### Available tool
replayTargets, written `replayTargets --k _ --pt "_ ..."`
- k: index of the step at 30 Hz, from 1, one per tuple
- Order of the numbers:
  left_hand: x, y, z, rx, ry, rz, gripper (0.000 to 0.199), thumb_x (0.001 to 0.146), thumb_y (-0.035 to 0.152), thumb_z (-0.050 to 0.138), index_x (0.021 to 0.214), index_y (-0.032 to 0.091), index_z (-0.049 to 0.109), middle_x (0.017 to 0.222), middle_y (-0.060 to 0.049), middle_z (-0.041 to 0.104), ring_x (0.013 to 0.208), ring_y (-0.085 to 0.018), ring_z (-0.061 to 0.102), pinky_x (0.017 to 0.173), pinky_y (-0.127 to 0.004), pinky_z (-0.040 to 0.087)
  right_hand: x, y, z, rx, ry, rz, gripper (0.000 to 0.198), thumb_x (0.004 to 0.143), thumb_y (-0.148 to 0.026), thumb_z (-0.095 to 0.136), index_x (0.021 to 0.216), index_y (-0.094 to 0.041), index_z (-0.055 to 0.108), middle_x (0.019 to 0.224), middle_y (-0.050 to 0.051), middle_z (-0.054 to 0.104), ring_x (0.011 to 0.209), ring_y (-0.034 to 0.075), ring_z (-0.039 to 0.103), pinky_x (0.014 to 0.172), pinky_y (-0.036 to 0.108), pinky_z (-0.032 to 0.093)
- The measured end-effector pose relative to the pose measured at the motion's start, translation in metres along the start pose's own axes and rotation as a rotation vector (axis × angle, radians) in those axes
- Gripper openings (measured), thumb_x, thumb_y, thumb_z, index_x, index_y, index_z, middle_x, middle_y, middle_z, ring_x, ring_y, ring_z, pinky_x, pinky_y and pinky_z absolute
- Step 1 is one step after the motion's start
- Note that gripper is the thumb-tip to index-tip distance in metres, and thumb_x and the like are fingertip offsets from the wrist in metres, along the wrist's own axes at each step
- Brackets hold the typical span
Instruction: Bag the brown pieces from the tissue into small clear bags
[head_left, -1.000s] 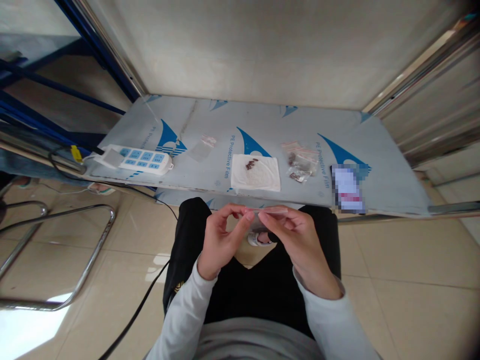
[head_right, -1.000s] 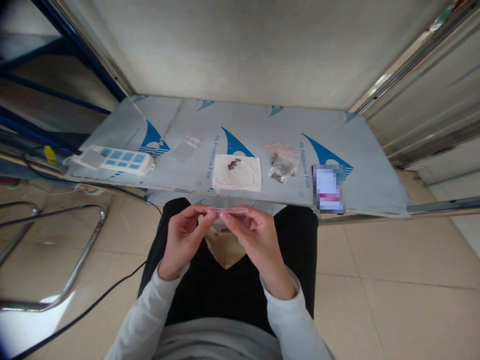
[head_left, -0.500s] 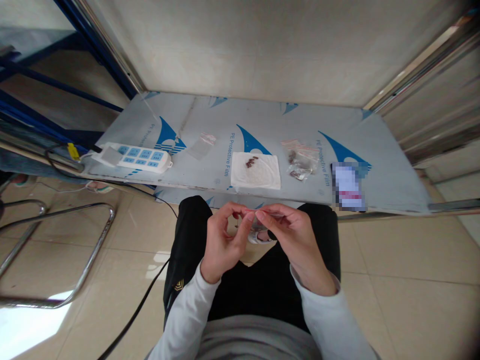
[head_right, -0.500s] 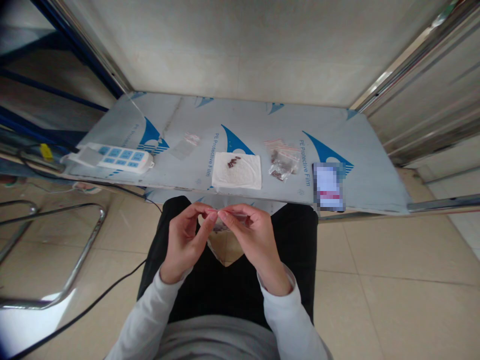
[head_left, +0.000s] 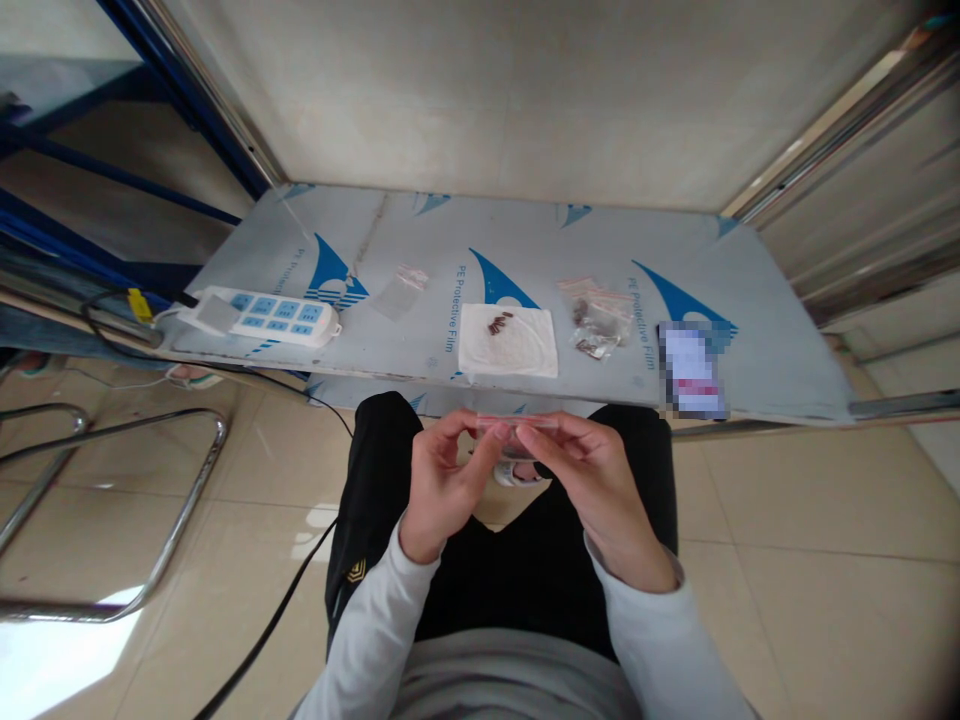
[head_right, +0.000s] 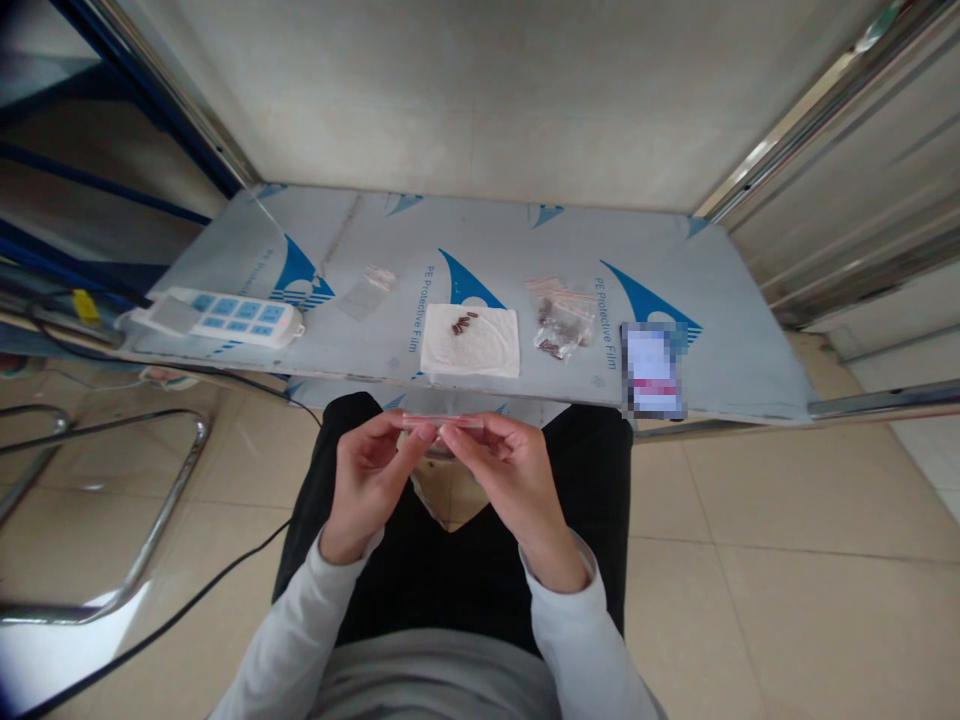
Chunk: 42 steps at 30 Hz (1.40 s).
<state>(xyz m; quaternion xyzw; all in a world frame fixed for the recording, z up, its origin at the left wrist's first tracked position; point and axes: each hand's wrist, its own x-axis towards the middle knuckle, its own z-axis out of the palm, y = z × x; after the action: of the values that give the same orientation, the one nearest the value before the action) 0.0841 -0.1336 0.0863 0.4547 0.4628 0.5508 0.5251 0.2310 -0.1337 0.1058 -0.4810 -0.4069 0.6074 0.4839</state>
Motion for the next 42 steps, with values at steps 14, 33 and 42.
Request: replayTargets --k 14,33,42 --pt "0.003 0.000 0.005 -0.078 -0.033 -0.091 0.013 0.078 0.028 0.077 0.084 0.017 0.075 0.082 -0.006 0.077 0.077 -0.018 0.070 0.075 -0.028 0.054 -0.007 0.006 0.001 -0.083 0.122 -0.090 0.013 0.078 -0.036 0.076 0.077 -0.023 0.073 0.075 0.001 0.074 0.072 0.018 0.069 0.068 0.029 0.055" --pt "0.001 0.002 0.001 -0.050 0.001 -0.014 0.006 0.078 0.022 0.077 0.077 0.016 0.075 0.075 -0.004 0.076 0.070 -0.014 0.069 0.069 -0.024 0.053 -0.008 0.013 -0.005 -0.043 0.088 -0.090 0.007 0.079 -0.029 0.077 0.081 -0.023 0.075 0.077 0.001 0.069 0.071 0.015 0.061 0.066 0.027 0.048" --pt "0.001 0.006 -0.002 -0.048 -0.118 -0.092 0.008 0.073 0.018 0.081 0.080 0.019 0.076 0.078 -0.001 0.078 0.071 -0.013 0.070 0.069 -0.021 0.055 -0.011 0.015 -0.008 -0.182 0.088 -0.333 0.008 0.084 -0.019 0.070 0.085 -0.026 0.073 0.087 0.000 0.065 0.083 0.014 0.061 0.072 0.025 0.047"
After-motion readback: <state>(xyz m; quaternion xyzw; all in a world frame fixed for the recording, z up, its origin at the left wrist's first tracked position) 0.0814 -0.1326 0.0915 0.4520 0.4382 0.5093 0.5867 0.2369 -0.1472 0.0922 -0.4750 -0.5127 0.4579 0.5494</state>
